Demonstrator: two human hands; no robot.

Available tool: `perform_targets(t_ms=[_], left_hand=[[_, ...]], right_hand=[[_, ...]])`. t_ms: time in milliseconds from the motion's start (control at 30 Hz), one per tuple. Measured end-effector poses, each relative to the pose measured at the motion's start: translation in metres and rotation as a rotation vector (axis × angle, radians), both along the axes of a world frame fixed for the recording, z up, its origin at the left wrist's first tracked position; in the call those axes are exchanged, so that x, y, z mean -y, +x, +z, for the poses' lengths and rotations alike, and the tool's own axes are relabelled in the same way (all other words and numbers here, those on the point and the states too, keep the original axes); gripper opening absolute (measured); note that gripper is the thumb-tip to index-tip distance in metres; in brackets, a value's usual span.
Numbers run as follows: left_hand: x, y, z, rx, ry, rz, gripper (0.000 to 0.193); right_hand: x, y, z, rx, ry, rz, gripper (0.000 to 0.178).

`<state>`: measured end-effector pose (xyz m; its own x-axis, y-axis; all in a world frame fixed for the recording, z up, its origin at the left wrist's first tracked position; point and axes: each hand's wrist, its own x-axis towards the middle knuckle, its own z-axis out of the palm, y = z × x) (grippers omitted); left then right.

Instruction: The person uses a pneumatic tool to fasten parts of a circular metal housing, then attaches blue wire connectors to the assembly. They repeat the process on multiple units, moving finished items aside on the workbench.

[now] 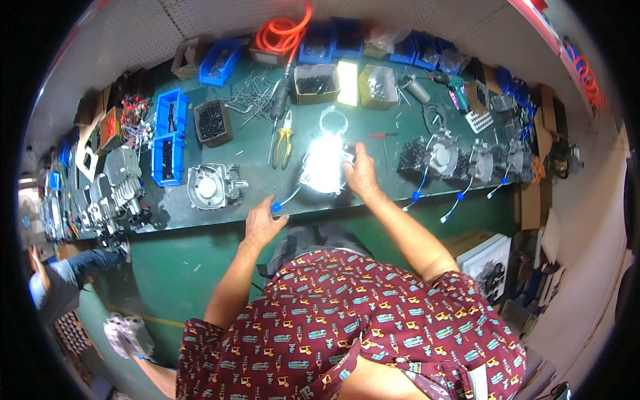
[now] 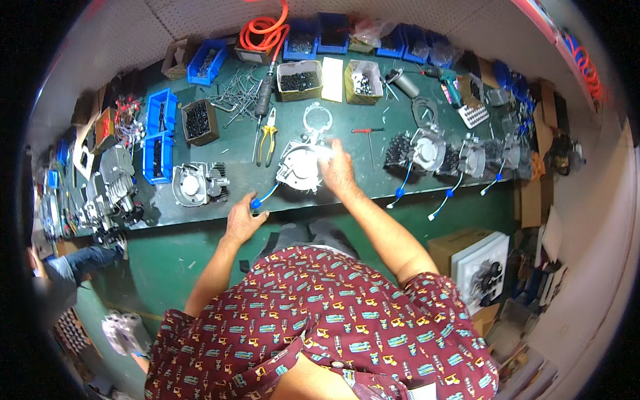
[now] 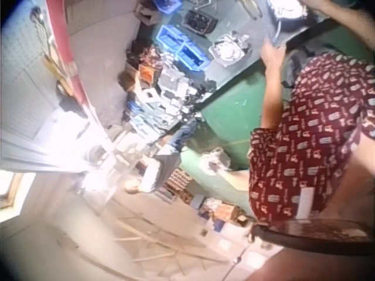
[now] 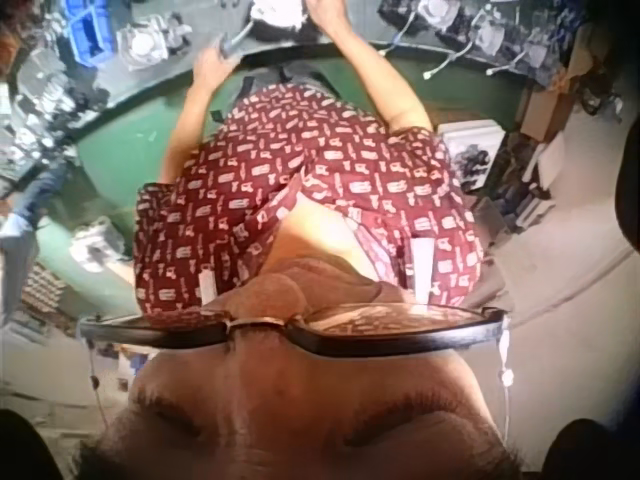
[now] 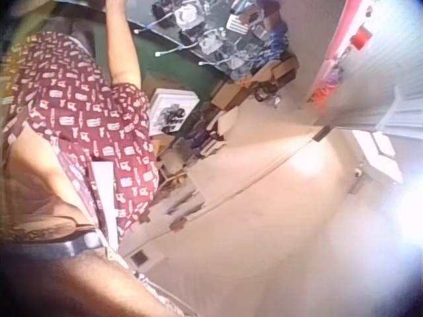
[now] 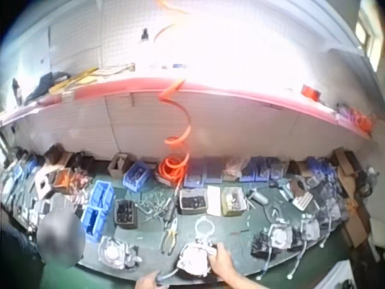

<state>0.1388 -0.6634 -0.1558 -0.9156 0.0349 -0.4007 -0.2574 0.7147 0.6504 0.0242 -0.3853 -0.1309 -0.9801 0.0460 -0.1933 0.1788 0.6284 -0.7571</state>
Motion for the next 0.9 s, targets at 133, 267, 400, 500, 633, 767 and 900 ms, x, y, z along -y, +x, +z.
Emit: perform_targets(t_ms=[133, 267, 400, 500, 633, 767, 900], left_hand=[[0.027, 0.020, -0.023, 0.029, 0.027, 0.078, 0.040], [0.043, 0.020, -0.012, 0.076, 0.356, 0.127, 0.026], [-0.016, 0.001, 0.057, 0.067, 0.769, 0.153, 0.030], [-0.058, -0.004, 0.030, 0.286, 0.714, -0.200, 0.031], [-0.047, 0.004, -0.078, 0.469, 0.707, 0.238, 0.024], [-0.023, -0.002, -0.030, -0.018, 0.757, 0.683, 0.025], [-0.058, 0.005, 0.033, -0.131, 0.762, 0.056, 0.031]], right_hand=[[0.001, 0.002, -0.006, -0.093, 0.002, 0.001, 0.042], [-0.001, 0.002, -0.002, -0.064, -0.004, -0.009, 0.041], [0.001, 0.004, 0.012, 0.003, -0.017, -0.030, 0.042], [0.005, 0.000, 0.004, -0.046, 0.003, 0.011, 0.043], [0.001, 0.003, -0.005, -0.136, 0.000, -0.012, 0.044], [-0.001, 0.008, -0.005, -0.125, -0.009, -0.042, 0.044], [0.001, 0.005, -0.020, -0.180, -0.012, -0.043, 0.044]])
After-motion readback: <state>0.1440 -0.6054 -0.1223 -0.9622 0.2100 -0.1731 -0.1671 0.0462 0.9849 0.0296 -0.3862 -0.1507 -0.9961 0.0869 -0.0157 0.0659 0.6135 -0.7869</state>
